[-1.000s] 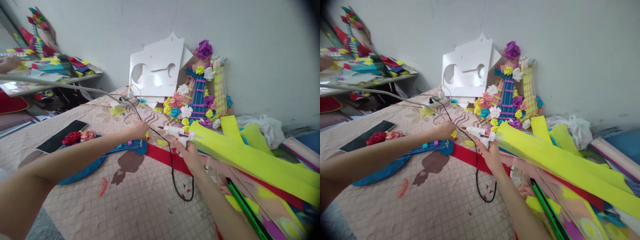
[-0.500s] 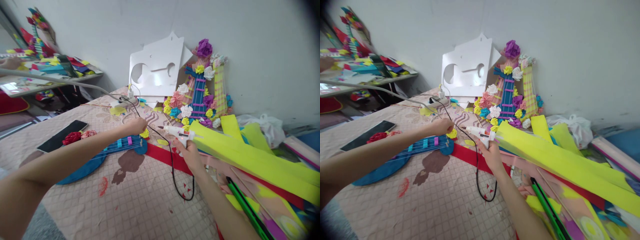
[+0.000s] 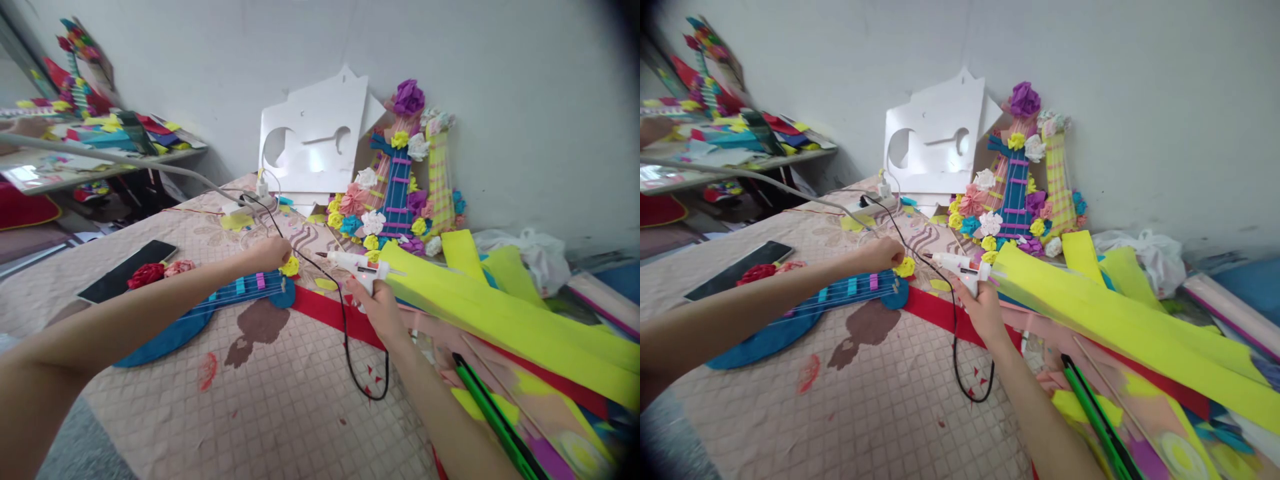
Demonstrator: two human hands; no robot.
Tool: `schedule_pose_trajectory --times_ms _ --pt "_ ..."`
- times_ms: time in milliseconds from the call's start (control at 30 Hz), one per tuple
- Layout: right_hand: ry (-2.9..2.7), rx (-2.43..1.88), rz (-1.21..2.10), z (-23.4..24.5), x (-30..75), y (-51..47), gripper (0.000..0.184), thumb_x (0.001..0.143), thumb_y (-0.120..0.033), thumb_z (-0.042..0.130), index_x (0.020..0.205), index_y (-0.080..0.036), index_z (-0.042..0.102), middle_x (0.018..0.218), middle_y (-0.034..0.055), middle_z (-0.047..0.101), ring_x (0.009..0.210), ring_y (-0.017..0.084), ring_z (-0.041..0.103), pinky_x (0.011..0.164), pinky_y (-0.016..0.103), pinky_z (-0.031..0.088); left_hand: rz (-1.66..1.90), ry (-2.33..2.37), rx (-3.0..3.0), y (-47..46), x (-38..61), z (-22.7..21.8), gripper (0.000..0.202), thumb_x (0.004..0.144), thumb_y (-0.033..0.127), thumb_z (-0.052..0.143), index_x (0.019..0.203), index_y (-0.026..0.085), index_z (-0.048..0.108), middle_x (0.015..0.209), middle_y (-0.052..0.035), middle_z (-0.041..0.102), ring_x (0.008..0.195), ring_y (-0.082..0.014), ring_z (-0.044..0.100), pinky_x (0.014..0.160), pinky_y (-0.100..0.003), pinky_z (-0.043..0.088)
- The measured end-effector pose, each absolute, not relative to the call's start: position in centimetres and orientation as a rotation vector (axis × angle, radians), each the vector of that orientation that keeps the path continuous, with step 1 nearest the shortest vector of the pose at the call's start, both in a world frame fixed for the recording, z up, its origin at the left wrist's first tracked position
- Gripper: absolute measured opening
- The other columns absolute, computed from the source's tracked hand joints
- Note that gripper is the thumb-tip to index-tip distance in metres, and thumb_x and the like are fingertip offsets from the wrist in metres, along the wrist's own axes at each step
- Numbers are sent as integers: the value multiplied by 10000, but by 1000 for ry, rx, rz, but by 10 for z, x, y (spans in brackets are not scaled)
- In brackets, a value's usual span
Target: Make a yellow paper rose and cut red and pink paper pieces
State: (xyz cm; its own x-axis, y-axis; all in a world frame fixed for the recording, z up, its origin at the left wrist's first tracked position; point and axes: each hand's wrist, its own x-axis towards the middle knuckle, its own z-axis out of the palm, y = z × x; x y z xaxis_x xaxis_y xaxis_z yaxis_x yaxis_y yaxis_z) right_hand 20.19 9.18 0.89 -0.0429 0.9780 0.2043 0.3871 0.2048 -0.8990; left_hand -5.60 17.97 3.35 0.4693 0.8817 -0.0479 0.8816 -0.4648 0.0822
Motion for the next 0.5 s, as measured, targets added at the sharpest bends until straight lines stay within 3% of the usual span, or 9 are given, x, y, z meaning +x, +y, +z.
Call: schedule_pose_trajectory --times_ms 167,500 --pt "-1584 -1324 829 9 201 92 418 792 -527 565 572 -174 527 485 -16 514 478 125 466 477 232 366 43 1555 2622 182 -61 26 220 625 78 504 720 152 689 765 -52 678 729 -165 611 639 -223 422" --pt "-1595 -1347 814 10 202 91 411 797 -515 556 574 -170 539 486 -10 524 479 130 483 479 235 376 50 1511 2580 180 -61 30 197 601 75 518 638 162 691 662 -23 686 660 -153 623 593 -202 423"
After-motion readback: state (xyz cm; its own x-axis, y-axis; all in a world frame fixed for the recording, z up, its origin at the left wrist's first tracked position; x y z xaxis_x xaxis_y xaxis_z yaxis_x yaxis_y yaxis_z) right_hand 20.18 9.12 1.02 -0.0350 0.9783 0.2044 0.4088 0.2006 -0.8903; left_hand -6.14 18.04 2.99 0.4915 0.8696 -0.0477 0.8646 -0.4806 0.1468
